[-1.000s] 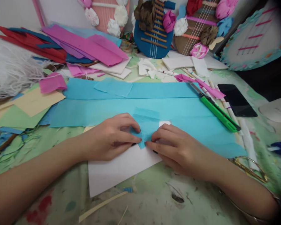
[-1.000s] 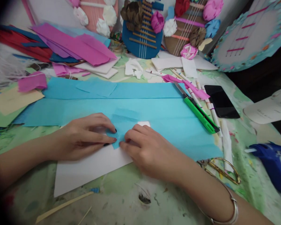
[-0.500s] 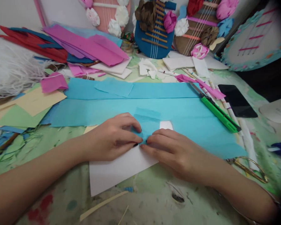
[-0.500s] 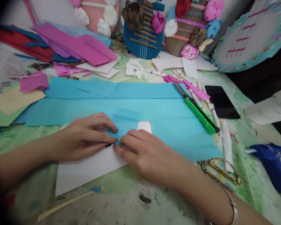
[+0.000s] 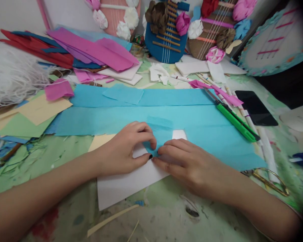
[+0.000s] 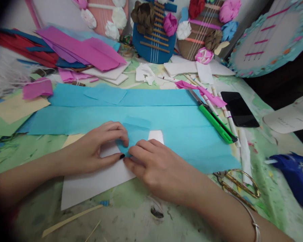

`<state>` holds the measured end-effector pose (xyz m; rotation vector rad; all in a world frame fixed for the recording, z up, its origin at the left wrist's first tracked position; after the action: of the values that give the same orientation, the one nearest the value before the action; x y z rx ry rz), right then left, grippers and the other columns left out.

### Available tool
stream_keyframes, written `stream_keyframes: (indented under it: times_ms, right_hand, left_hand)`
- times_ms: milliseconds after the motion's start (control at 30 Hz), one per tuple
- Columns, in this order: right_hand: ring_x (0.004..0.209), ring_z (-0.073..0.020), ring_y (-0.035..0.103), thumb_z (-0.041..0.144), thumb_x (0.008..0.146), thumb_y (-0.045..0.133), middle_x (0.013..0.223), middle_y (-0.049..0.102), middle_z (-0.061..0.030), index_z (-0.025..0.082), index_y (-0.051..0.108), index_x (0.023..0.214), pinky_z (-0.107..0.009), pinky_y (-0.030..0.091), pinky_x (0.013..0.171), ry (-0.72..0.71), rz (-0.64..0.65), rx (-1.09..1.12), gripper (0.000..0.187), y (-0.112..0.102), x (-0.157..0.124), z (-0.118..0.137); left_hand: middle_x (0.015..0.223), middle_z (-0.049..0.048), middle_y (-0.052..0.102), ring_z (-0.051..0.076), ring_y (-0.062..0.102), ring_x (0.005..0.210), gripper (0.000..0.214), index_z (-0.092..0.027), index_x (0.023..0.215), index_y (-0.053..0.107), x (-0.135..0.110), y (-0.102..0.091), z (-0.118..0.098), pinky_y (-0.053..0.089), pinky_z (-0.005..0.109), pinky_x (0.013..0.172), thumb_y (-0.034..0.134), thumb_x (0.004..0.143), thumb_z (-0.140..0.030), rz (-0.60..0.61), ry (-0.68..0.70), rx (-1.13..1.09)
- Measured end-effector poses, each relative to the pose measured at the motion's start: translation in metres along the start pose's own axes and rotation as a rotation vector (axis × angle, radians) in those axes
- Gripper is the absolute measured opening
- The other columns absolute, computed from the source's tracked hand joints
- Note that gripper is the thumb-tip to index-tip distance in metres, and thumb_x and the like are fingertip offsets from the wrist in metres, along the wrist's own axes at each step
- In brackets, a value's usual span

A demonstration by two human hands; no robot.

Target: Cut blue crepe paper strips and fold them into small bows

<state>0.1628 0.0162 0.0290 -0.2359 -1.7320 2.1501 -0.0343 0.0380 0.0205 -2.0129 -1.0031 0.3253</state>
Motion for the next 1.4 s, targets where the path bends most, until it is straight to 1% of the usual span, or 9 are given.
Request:
stream_keyframes:
  times_ms: [233, 567, 833, 1000, 1100, 1200, 1267, 1300, 1400]
  right_hand:
    - [0.100, -0.0232, 0.047, 0.020, 0.100, 0.034, 0.102, 0.058, -0.0121, 0.010, 0.057, 0.122, -0.040, 0.045, 0.083, -0.001, 0.001, -0.011, 0.033, 0.000, -0.001, 0.000]
    - [0.099, -0.0227, 0.047, 0.019, 0.100, 0.036, 0.104, 0.058, -0.0123, 0.012, 0.058, 0.120, -0.039, 0.044, 0.083, 0.001, -0.004, -0.035, 0.031, 0.001, -0.001, 0.000]
    - [0.100, -0.0237, 0.048, 0.018, 0.098, 0.039, 0.103, 0.059, -0.0137, 0.010, 0.059, 0.118, -0.039, 0.044, 0.082, -0.020, -0.043, -0.025, 0.029, 0.000, 0.000, 0.000]
    - [0.094, -0.0224, 0.049, 0.019, 0.098, 0.039, 0.102, 0.061, -0.0130, 0.011, 0.059, 0.120, -0.039, 0.046, 0.079, -0.006, -0.027, -0.070, 0.030, -0.001, 0.000, 0.003]
    - [0.093, -0.0218, 0.051, 0.016, 0.098, 0.039, 0.100, 0.063, -0.0122, 0.009, 0.059, 0.121, -0.037, 0.048, 0.079, -0.054, -0.044, -0.025, 0.031, -0.002, 0.000, 0.005]
    - [0.092, -0.0200, 0.056, 0.009, 0.093, 0.043, 0.098, 0.065, -0.0126, 0.008, 0.061, 0.115, -0.035, 0.050, 0.080, -0.069, -0.284, 0.076, 0.029, -0.005, -0.003, 0.000]
    - [0.090, -0.0186, 0.059, 0.006, 0.090, 0.046, 0.097, 0.065, -0.0122, 0.011, 0.063, 0.113, -0.034, 0.051, 0.080, 0.052, -0.506, 0.103, 0.029, -0.006, -0.006, -0.012]
    - [0.091, -0.0184, 0.060, 0.005, 0.089, 0.045, 0.100, 0.065, -0.0121, 0.013, 0.062, 0.114, -0.034, 0.051, 0.080, 0.146, -0.569, 0.104, 0.032, -0.005, -0.008, -0.020]
    - [0.106, -0.0216, 0.059, 0.006, 0.088, 0.043, 0.117, 0.063, -0.0131, 0.016, 0.057, 0.125, -0.040, 0.050, 0.089, 0.411, -0.570, 0.131, 0.040, 0.001, -0.012, -0.043]
  left_hand:
    - [0.097, 0.0019, 0.056, 0.019, 0.050, 0.094, 0.018, -0.020, 0.093, 0.052, 0.003, -0.001, 0.002, 0.041, 0.033, 0.086, 0.050, 0.077, -0.012, 0.021, -0.031, -0.034]
    - [0.092, -0.0014, 0.059, 0.015, 0.055, 0.088, 0.025, -0.020, 0.089, 0.055, 0.002, -0.005, 0.010, 0.044, 0.029, 0.079, 0.044, 0.073, -0.005, -0.024, -0.138, -0.174]
    - [0.086, -0.0015, 0.062, 0.014, 0.057, 0.083, 0.022, -0.019, 0.083, 0.060, 0.004, -0.007, 0.014, 0.044, 0.027, 0.073, 0.042, 0.077, -0.007, -0.092, -0.177, -0.272]
    - [0.084, 0.0012, 0.064, 0.016, 0.059, 0.082, 0.019, -0.017, 0.076, 0.056, 0.002, -0.006, 0.014, 0.046, 0.030, 0.073, 0.040, 0.078, -0.008, -0.194, -0.192, -0.202]
    - [0.088, 0.0038, 0.064, 0.017, 0.059, 0.083, 0.014, -0.017, 0.082, 0.054, -0.002, -0.002, 0.008, 0.047, 0.032, 0.074, 0.043, 0.079, -0.009, -0.254, -0.086, -0.066]
    - [0.096, 0.0084, 0.065, 0.022, 0.060, 0.091, 0.014, -0.016, 0.097, 0.056, -0.008, 0.003, -0.001, 0.048, 0.038, 0.081, 0.049, 0.085, -0.018, -0.220, 0.139, 0.136]
    - [0.106, 0.0126, 0.065, 0.027, 0.059, 0.101, 0.021, -0.015, 0.103, 0.058, -0.011, 0.006, -0.006, 0.047, 0.045, 0.088, 0.053, 0.087, -0.028, -0.153, 0.286, 0.282]
    - [0.112, 0.0143, 0.064, 0.030, 0.058, 0.106, 0.027, -0.014, 0.106, 0.058, -0.012, 0.007, -0.007, 0.046, 0.048, 0.091, 0.054, 0.088, -0.033, -0.113, 0.340, 0.336]
    - [0.121, 0.0168, 0.061, 0.032, 0.055, 0.116, 0.036, -0.012, 0.113, 0.057, -0.012, 0.007, -0.007, 0.041, 0.053, 0.100, 0.053, 0.089, -0.039, -0.022, 0.439, 0.401]
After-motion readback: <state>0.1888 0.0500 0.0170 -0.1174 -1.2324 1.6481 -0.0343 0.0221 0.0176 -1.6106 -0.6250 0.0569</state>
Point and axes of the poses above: each hand's wrist, its own x-axis towards the middle knuckle, its own y-axis out of the palm, z = x × y, the point moved 2 cm from there along x, towards the middle knuckle
